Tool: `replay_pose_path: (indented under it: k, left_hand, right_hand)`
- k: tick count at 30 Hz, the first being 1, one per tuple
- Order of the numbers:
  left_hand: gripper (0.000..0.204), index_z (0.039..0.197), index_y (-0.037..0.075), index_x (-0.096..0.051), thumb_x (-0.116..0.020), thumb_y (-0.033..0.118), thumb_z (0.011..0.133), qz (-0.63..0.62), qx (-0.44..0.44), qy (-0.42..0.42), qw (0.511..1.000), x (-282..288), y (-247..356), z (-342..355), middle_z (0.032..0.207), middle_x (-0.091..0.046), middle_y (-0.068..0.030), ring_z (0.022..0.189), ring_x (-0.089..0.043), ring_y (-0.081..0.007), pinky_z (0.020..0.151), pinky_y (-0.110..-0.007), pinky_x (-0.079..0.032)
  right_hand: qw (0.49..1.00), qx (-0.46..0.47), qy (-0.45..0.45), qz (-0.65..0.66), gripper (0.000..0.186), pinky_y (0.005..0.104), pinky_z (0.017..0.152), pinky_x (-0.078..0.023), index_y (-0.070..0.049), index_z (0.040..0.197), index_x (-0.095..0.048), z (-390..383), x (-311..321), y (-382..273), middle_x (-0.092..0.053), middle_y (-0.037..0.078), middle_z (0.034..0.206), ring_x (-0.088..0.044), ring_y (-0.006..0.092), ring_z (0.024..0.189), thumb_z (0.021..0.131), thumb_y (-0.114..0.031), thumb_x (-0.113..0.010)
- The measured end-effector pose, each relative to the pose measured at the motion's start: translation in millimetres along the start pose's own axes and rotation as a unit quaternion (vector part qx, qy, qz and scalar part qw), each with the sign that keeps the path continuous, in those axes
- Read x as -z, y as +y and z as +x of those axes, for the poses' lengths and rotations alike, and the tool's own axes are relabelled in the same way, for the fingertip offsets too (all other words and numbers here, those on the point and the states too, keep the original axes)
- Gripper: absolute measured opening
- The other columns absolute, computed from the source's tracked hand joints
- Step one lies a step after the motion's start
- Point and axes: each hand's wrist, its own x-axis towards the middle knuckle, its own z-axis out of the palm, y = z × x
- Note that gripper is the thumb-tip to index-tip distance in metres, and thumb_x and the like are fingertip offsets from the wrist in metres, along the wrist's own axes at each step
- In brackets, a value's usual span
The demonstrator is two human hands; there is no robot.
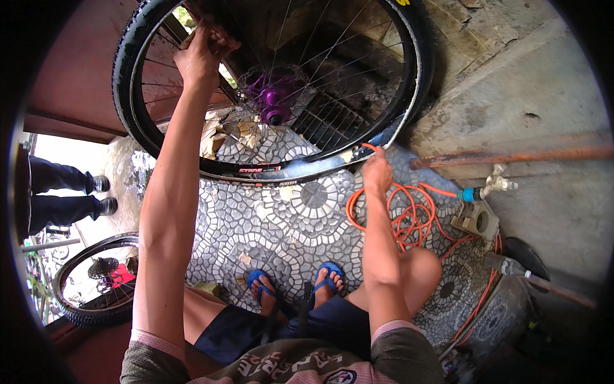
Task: The person sits on the floor and uses a red air hose to inflate a bicycle tire mounted on a wheel. They repeatedly attach and detach the hose from the valve, checking the tire pressure and adjusting the fit of the tire on the rim.
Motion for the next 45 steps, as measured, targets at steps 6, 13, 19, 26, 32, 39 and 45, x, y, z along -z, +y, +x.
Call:
replay_pose_path:
  k: [6,13,19,26,32,39,45]
  left_hand:
    - [0.034,0.095,-0.003,-0.069,-0.073,0.030,0.098,-0.010,0.010,-0.002,1.000,-25.7,-7.2,-5.9,0.078,-0.067,-0.0094,0.071,-0.073,-0.0243,0.071,-0.039,-0.065]
    - [0.033,0.095,-0.004,-0.067,-0.071,0.029,0.100,-0.006,-0.001,0.002,1.000,-5.6,-0.3,-1.4,0.079,-0.067,-0.0098,0.070,-0.072,-0.0238,0.070,-0.040,-0.065]
    - [0.033,0.098,-0.003,-0.068,-0.070,0.029,0.100,-0.008,-0.013,-0.018,1.000,-16.8,-8.6,3.8,0.078,-0.067,-0.0100,0.071,-0.073,-0.0245,0.070,-0.040,-0.065]
    - [0.036,0.104,-0.006,-0.067,-0.074,0.029,0.097,-0.003,-0.003,0.003,1.000,-5.3,-3.3,0.2,0.082,-0.068,-0.0122,0.072,-0.073,-0.0265,0.070,-0.042,-0.065]
    - [0.037,0.091,-0.003,-0.068,-0.075,0.033,0.097,-0.010,0.005,0.052,0.999,-19.5,3.6,-7.1,0.069,-0.063,-0.0086,0.055,-0.065,-0.0212,0.054,-0.036,-0.060]
    - [0.036,0.091,-0.002,-0.068,-0.075,0.033,0.097,-0.023,-0.004,0.032,0.999,-38.3,8.1,-9.6,0.069,-0.063,-0.0081,0.056,-0.065,-0.0204,0.054,-0.035,-0.060]
    - [0.033,0.094,-0.003,-0.067,-0.075,0.029,0.097,-0.036,-0.012,0.040,0.998,-20.7,7.2,-7.6,0.069,-0.061,-0.0069,0.056,-0.063,-0.0196,0.055,-0.036,-0.060]
  right_hand:
    - [0.997,-0.071,0.004,0.017,0.049,0.0596,0.084,-0.054,-0.023,0.149,-0.045,-28.4,-42.9,7.8,-0.072,0.032,0.093,-0.071,0.0493,0.095,0.100,-0.025,-0.050]
    - [1.000,0.010,0.024,-0.006,0.031,0.0575,0.083,-0.056,-0.021,0.127,-0.066,-3.2,17.1,-0.2,-0.074,0.024,0.098,-0.071,0.0456,0.095,0.100,-0.021,-0.050]
    - [0.999,0.034,-0.038,-0.017,0.027,0.0570,0.088,-0.056,-0.018,0.120,-0.066,-13.1,-52.3,-11.5,-0.074,0.024,0.100,-0.071,0.0464,0.099,0.101,-0.024,-0.049]
    - [0.999,-0.044,-0.015,0.014,0.030,0.0580,0.085,-0.055,-0.019,0.127,-0.065,-9.6,-8.1,-12.9,-0.074,0.025,0.103,-0.071,0.0451,0.099,0.100,-0.026,-0.053]
    - [0.999,-0.044,-0.024,-0.002,0.030,0.0589,0.086,-0.055,-0.021,0.126,-0.066,-9.8,-15.8,-23.0,-0.074,0.025,0.103,-0.070,0.0471,0.099,0.099,-0.026,-0.052]
    - [0.998,-0.002,-0.039,-0.051,0.027,0.0571,0.087,-0.056,-0.021,0.122,-0.066,-15.0,-47.8,-13.6,-0.074,0.022,0.104,-0.071,0.0453,0.099,0.097,-0.028,-0.056]
    - [0.998,-0.033,0.057,0.021,0.037,0.0585,0.081,-0.056,-0.019,0.135,-0.059,-2.1,-12.8,-8.6,-0.074,0.026,0.097,-0.072,0.0461,0.091,0.098,-0.024,-0.054]
